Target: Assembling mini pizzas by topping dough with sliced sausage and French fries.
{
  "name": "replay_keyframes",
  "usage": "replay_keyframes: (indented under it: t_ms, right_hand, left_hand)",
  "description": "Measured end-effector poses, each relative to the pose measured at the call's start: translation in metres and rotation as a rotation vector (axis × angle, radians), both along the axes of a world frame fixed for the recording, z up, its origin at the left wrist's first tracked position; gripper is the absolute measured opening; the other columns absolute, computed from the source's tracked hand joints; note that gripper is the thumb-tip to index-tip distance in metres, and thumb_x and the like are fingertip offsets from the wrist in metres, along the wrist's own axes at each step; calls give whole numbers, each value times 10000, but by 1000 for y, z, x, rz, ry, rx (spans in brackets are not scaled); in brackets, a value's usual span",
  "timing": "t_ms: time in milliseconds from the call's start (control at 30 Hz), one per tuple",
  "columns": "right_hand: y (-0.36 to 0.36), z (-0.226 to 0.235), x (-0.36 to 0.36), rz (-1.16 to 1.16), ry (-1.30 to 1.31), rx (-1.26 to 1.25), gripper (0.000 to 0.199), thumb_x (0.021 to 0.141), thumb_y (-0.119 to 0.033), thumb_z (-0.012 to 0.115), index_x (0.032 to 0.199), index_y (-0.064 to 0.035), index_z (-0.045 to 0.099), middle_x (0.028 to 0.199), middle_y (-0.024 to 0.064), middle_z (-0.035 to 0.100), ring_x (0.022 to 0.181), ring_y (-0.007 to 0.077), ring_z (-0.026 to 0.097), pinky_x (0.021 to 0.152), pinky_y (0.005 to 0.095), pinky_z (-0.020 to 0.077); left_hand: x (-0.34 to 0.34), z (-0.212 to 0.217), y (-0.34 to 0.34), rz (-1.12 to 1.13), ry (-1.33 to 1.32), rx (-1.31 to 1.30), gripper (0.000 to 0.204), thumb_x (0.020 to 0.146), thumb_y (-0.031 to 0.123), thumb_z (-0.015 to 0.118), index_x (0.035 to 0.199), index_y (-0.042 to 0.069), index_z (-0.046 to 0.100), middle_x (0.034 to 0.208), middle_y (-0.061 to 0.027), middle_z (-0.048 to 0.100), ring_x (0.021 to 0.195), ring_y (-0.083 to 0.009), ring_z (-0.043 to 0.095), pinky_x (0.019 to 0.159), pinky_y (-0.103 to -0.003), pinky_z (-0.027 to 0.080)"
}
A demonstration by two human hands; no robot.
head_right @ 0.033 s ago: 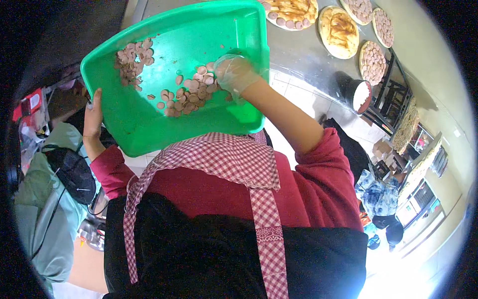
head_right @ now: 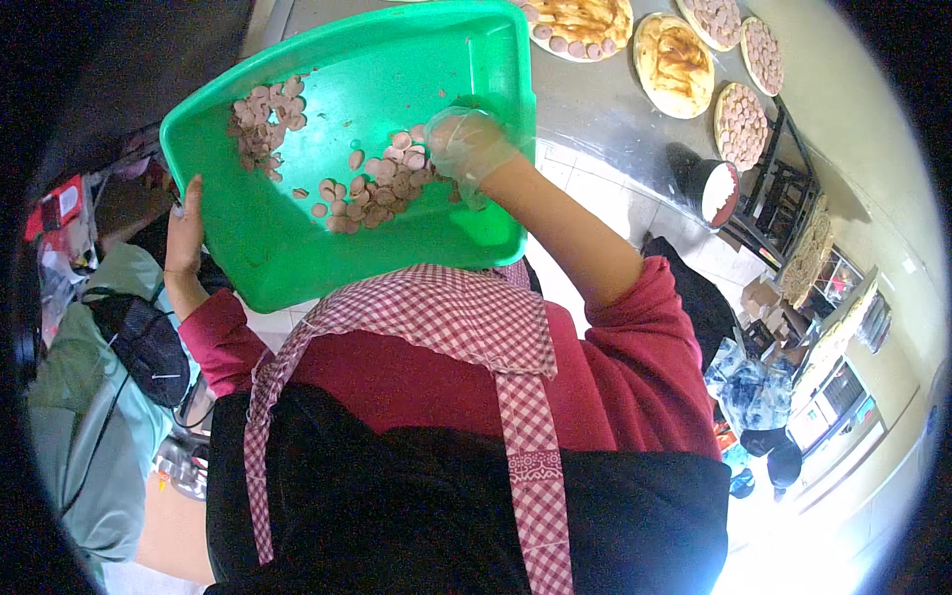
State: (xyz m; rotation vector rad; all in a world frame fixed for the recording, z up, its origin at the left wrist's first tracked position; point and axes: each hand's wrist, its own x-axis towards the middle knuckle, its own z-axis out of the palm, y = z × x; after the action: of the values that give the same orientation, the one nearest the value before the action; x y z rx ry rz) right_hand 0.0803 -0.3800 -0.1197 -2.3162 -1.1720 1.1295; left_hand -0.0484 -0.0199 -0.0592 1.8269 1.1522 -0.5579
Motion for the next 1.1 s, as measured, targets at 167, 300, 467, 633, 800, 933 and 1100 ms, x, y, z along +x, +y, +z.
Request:
replay_keyframes:
  t_ms: [167,300,467,633,800,933,1100]
  right_hand:
    - [1,12,24,-350,554,151,199,755,-151,633,883,-4,590,816,114,610,775,195,592,696,334,475]
    - [2,63,40,-565,681,305,256,771,-179,615,963,-10,607,830,94,625,768,179,591,726,291,479]
    - [-20,99,57,-1050,1018,411,209,800,-129,623,936,29,606,898,91,632,793,155,595,727,268,492]
    - [-87,85,95,-1295,665,565,174,774,-63,599,918,28,634,863,84,633,776,142,595,736,237,483]
    - [-169,26,147,-1274,128,225,209,761,-140,603,916,-11,661,823,76,652,767,143,599,725,252,463]
    - [-187,-20,186,-938,-3,-11,244,747,-240,622,899,-55,673,843,91,656,802,184,605,752,282,456]
    - [-187,-58,209,-626,-98,-93,267,723,-278,656,879,-61,644,875,99,641,838,223,604,776,306,461]
  left_hand:
    - [1,4,0,-1,-8,-16,513,889,417,478,1106,-45,526,1017,-64,570,910,-134,514,827,-273,397]
    - [-6,1,7,32,-33,-51,507,891,412,475,1112,-42,521,1026,-56,561,921,-131,502,832,-269,390]
    - [-7,4,8,20,-41,-26,482,906,392,456,1077,-51,538,980,-42,564,884,-108,497,797,-257,399]
    - [-6,9,6,53,6,-9,486,918,383,434,1086,-64,525,978,-48,561,856,-112,498,766,-257,407]
    - [-12,-3,17,-1,14,-22,531,917,401,427,1164,-67,480,1074,-71,543,948,-135,494,826,-267,387]
    - [-18,-12,37,-21,109,-25,571,918,413,420,1244,-55,426,1166,-93,511,1046,-148,473,880,-285,363]
    - [-28,-17,43,27,35,-46,611,907,445,425,1262,-52,405,1197,-98,490,1064,-168,469,894,-293,361]
